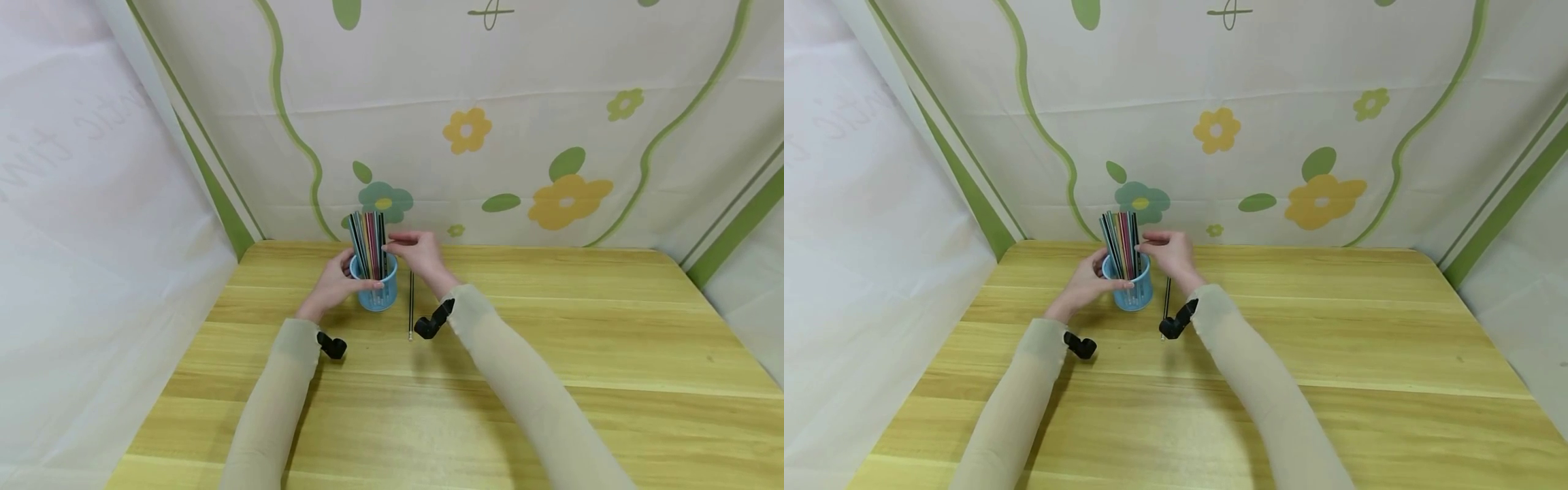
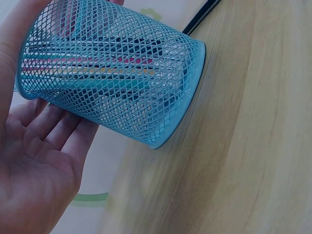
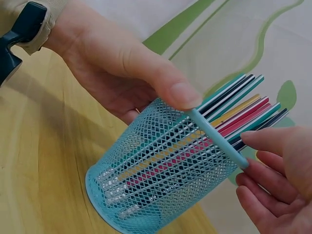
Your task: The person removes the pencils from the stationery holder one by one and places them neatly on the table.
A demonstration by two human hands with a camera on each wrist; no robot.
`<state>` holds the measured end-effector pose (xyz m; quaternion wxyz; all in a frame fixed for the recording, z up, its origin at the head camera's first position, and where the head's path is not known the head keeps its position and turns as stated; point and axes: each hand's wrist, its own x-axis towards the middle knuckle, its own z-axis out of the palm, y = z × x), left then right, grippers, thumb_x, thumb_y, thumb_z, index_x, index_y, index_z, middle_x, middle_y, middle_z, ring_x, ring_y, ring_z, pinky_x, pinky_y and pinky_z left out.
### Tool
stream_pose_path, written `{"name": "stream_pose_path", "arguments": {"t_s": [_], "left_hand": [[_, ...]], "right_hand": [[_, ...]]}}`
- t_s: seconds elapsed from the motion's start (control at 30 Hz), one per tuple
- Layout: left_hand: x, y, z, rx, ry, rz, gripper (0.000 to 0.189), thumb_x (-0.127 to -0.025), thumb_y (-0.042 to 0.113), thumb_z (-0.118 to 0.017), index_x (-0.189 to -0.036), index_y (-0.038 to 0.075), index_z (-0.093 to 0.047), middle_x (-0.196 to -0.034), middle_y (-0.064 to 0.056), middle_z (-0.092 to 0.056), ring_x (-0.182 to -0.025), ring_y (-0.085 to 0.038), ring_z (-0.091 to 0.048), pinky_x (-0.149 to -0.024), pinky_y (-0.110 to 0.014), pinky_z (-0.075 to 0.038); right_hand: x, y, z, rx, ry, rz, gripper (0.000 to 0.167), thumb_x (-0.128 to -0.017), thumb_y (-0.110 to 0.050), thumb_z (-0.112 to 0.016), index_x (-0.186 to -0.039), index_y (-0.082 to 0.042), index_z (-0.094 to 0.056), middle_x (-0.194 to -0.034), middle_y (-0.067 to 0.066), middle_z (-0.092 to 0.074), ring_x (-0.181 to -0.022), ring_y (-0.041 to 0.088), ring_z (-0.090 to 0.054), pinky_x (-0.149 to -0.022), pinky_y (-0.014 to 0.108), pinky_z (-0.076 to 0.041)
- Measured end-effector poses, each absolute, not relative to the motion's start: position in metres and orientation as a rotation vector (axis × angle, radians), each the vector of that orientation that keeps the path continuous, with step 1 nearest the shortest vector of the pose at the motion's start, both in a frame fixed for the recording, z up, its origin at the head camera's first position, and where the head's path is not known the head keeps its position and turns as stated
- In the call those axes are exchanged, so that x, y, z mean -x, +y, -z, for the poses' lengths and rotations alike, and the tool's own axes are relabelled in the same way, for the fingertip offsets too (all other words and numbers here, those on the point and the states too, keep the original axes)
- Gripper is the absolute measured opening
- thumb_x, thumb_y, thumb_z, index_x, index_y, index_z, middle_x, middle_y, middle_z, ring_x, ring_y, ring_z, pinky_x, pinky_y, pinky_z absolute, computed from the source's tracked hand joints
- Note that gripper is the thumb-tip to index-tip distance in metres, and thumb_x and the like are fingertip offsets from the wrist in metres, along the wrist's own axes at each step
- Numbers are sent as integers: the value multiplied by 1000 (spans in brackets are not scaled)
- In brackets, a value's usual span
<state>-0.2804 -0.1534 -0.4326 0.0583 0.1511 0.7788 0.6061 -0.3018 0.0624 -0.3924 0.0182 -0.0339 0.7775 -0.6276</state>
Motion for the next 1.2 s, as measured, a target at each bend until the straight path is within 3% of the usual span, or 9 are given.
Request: {"name": "stream_pose_path", "arguments": {"t_s": [0.53, 1.2], "left_hand": [[282, -153, 433, -454, 2370, -1834, 86, -78, 27, -92, -150, 15, -46, -132, -5, -62, -118, -23, -60, -104, -43, -46], [282, -152, 433, -458, 2349, -1846, 85, -79, 26, -92, -150, 15, -46, -132, -6, -62, -119, -24, -60, -104, -44, -46]], "right_hand": [[302, 55, 397, 105, 2408, 2022, 31, -91, -16, -80, -121, -10, -74, -108, 5, -74, -101, 19, -70, -91, 33, -54], [301, 53, 397, 152, 2453, 1998, 31, -92, -13, -78, -122, -9, -74, -106, 3, -73, -101, 18, -68, -89, 33, -54]]}}
